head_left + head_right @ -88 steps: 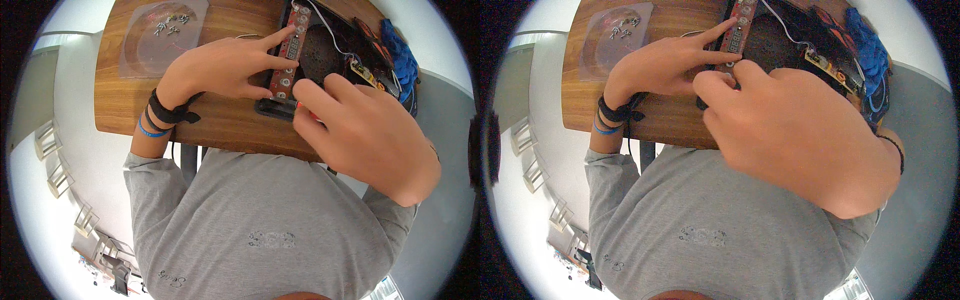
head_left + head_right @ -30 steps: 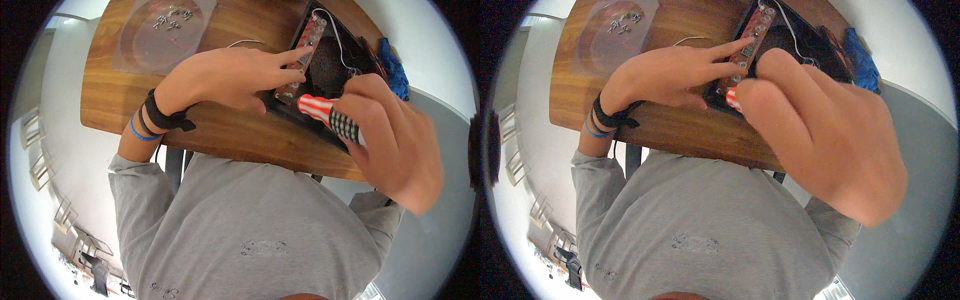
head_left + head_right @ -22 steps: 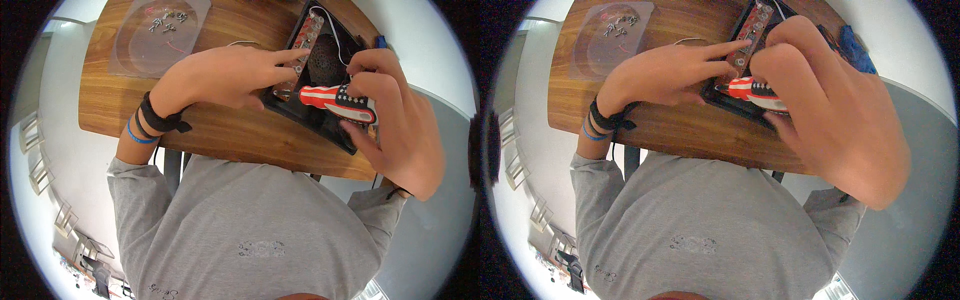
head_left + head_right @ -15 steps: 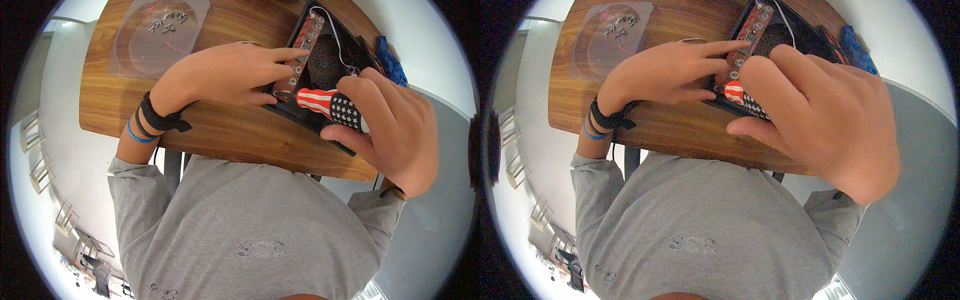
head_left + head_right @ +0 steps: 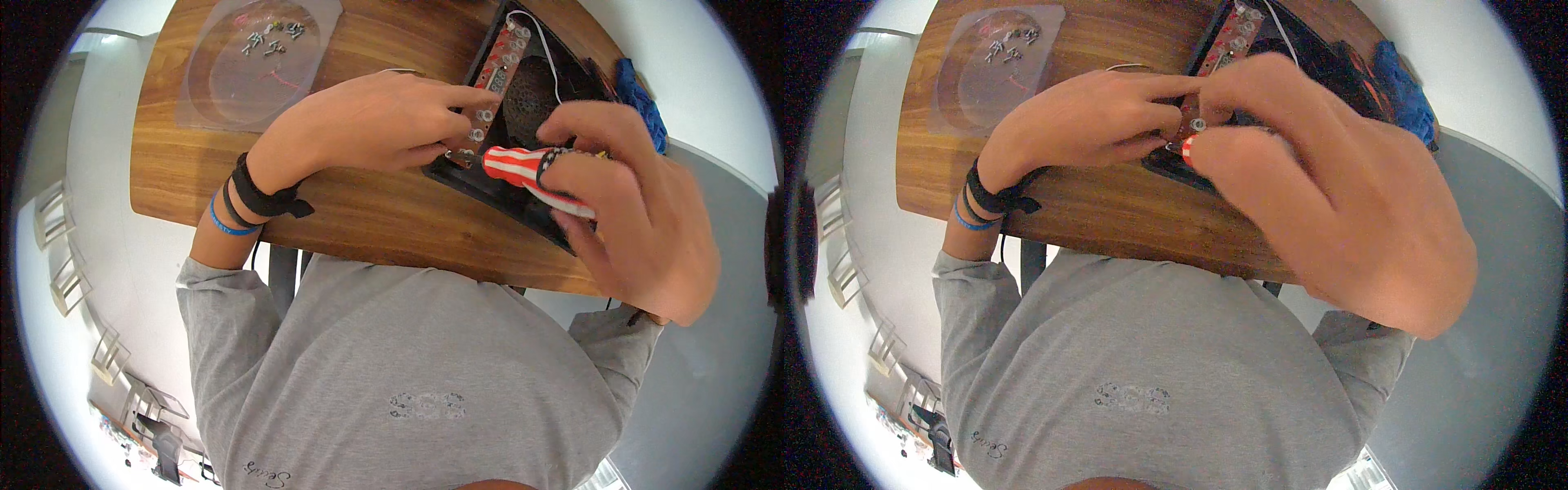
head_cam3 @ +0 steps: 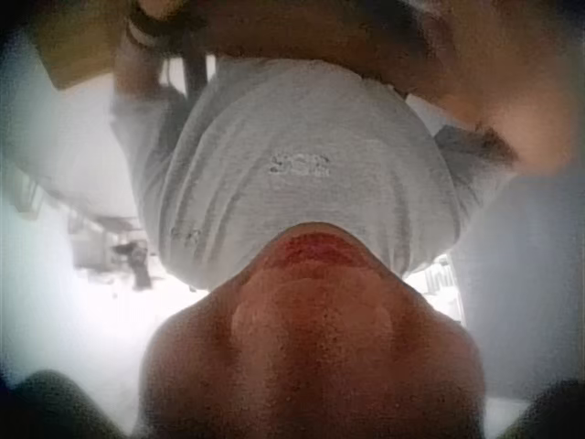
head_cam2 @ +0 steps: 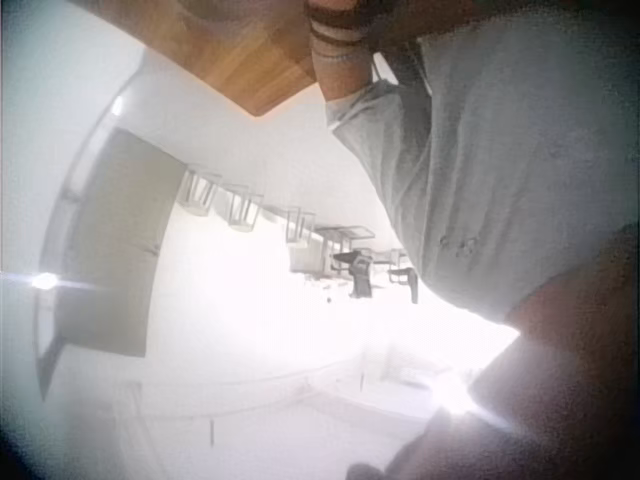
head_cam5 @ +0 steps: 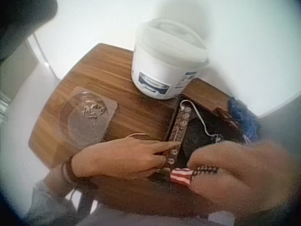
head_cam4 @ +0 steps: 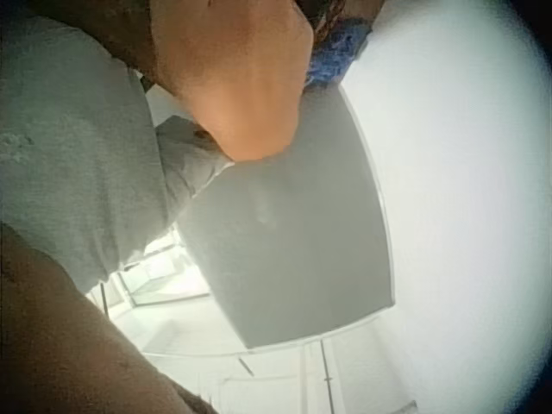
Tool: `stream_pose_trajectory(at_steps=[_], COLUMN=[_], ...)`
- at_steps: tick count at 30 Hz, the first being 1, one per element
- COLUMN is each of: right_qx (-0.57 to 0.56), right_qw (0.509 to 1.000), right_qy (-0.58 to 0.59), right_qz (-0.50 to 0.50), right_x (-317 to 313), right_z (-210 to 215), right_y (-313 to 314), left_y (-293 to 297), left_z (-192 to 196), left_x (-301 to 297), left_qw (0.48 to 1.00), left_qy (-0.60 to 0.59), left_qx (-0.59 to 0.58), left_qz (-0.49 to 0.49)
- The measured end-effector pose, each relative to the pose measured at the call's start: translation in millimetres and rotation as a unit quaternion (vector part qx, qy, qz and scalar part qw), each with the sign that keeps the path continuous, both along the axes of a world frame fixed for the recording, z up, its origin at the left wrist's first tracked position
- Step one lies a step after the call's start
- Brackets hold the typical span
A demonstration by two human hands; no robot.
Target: The person disassembles a small electronic device, removes a fan and circuit boards, then uses a screwdriver to fasten a control panel with a digital display into the device's housing. They handle screws and wires while working at a wooden table.
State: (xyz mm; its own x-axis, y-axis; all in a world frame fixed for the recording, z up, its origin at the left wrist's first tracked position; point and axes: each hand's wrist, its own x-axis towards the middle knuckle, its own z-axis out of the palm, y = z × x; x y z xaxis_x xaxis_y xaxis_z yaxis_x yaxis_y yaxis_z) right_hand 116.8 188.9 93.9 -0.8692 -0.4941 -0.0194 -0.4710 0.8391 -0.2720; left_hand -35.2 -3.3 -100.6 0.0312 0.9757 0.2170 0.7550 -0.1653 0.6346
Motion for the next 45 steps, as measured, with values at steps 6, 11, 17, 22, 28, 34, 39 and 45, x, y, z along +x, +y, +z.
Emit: stream_pose_trajectory(at_steps=[6, 11, 17, 22, 28, 34, 39, 45], right_qx=[0.103, 0.04, 0.067, 0.037, 0.043, 0.079, 0.064, 0.078], right_qw=[0.993, 0.998, 0.997, 0.998, 0.999, 0.994, 0.998, 0.996], right_qy=[-0.042, -0.039, -0.041, -0.057, -0.011, -0.068, 0.0, -0.033], right_qz=[-0.027, 0.007, -0.007, 0.005, -0.029, -0.03, -0.007, -0.036], right_x=[-3, -5, -2, 0, -4, -2, -3, 4], right_z=[10, 4, 7, 5, 7, 7, -3, 3], right_y=[-2, 8, 2, 11, 5, 12, 8, 13], left_y=[3, 1, 3, 3, 3, 3, 0, 3], left_z=[-6, 0, -5, -1, 3, -4, 0, 0], left_x=[0, 1, -4, -6, -9, -5, -4, -6], left_qw=[0.999, 1.0, 1.0, 1.0, 0.999, 1.0, 0.999, 1.0], left_qy=[0.002, 0.011, 0.029, 0.021, 0.027, 0.027, 0.027, 0.018], left_qx=[0.033, 0.022, 0.012, -0.002, 0.001, 0.009, -0.027, -0.004], left_qz=[0.002, 0.015, -0.001, -0.008, -0.025, -0.005, -0.001, -0.007])
